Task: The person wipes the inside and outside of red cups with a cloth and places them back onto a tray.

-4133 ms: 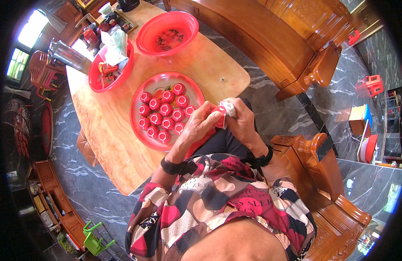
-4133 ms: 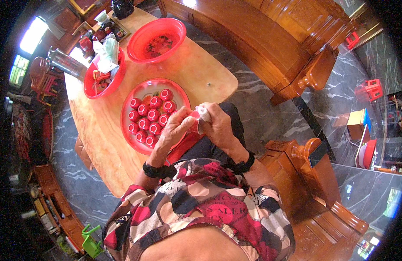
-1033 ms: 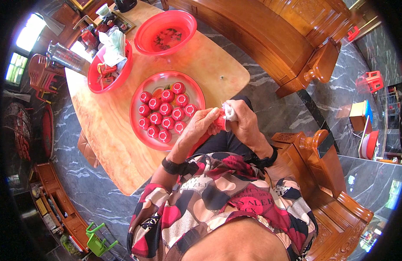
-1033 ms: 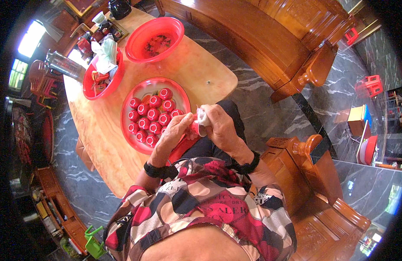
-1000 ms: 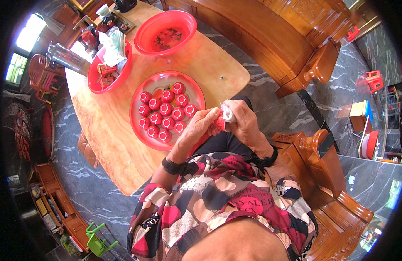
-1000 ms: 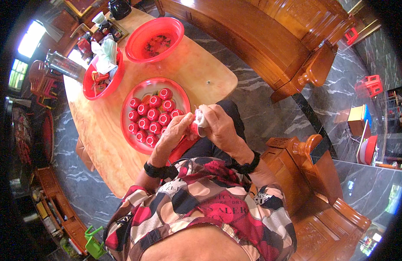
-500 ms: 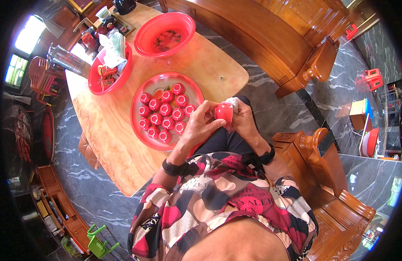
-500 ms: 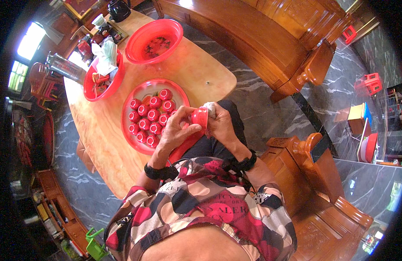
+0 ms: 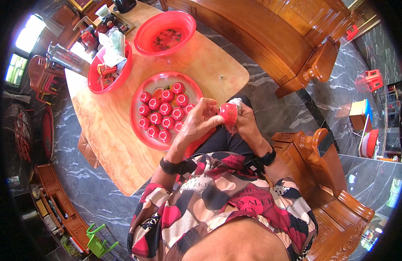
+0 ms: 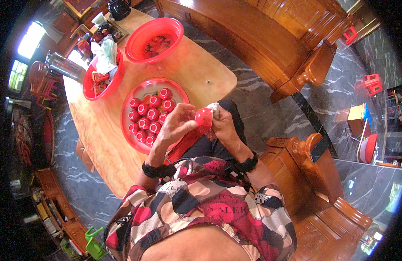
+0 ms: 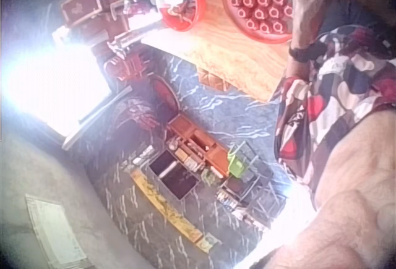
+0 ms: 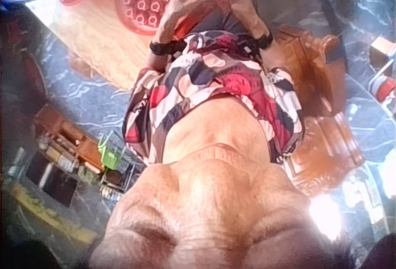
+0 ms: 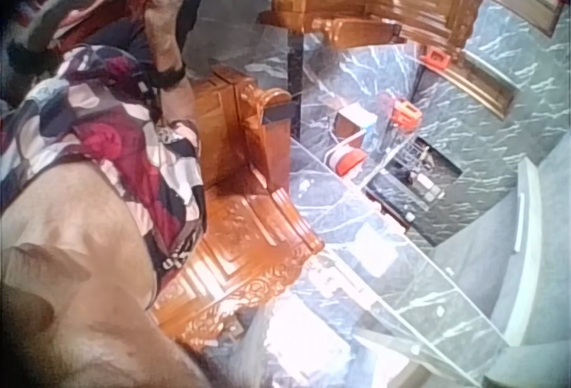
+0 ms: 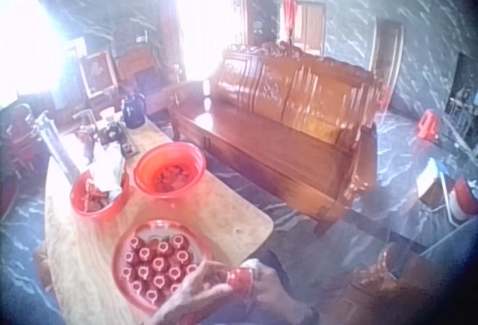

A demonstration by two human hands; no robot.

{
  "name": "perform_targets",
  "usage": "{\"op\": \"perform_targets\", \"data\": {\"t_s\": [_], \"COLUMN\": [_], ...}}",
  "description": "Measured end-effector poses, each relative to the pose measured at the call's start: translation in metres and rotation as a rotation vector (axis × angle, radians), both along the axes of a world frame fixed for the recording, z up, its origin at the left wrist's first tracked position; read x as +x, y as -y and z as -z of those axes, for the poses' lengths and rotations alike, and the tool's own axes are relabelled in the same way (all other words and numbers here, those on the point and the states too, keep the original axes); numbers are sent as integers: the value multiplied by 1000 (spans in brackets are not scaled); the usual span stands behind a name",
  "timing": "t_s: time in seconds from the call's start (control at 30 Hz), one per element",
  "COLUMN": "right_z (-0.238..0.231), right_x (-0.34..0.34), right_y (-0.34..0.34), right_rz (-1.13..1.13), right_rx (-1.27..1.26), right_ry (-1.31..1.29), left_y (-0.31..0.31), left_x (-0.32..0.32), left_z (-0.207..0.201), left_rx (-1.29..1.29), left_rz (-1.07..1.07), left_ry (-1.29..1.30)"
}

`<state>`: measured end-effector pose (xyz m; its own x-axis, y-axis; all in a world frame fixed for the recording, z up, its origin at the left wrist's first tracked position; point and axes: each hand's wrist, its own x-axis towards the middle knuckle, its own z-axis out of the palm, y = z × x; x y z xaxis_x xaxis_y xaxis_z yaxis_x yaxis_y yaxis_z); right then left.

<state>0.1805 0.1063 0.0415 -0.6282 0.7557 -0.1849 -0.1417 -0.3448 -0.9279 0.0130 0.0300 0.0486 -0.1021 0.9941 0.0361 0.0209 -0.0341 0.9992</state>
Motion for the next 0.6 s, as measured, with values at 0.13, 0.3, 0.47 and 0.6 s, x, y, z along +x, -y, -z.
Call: {"op": "perform_targets", "data": {"t_s": [0.13, 0.3, 0.47, 0.6], "right_z": [5, -6, -9, -19], "right_x": [-1, -1, 1, -1], "right_y": [-1, 3, 1, -3], "right_rz": [93, 82, 134, 99], "right_rx": [439, 569, 858, 1268], "right_ry": [70, 261, 274, 267], "left_y": [-5, -5, 0, 0], "left_x": [-5, 0, 9, 5], "left_z": [6, 2, 0, -4], "left_rx": [-101, -111, -247, -269], "left_rz": [25, 86, 75, 111], "left_ry": [20, -139, 197, 267]}}
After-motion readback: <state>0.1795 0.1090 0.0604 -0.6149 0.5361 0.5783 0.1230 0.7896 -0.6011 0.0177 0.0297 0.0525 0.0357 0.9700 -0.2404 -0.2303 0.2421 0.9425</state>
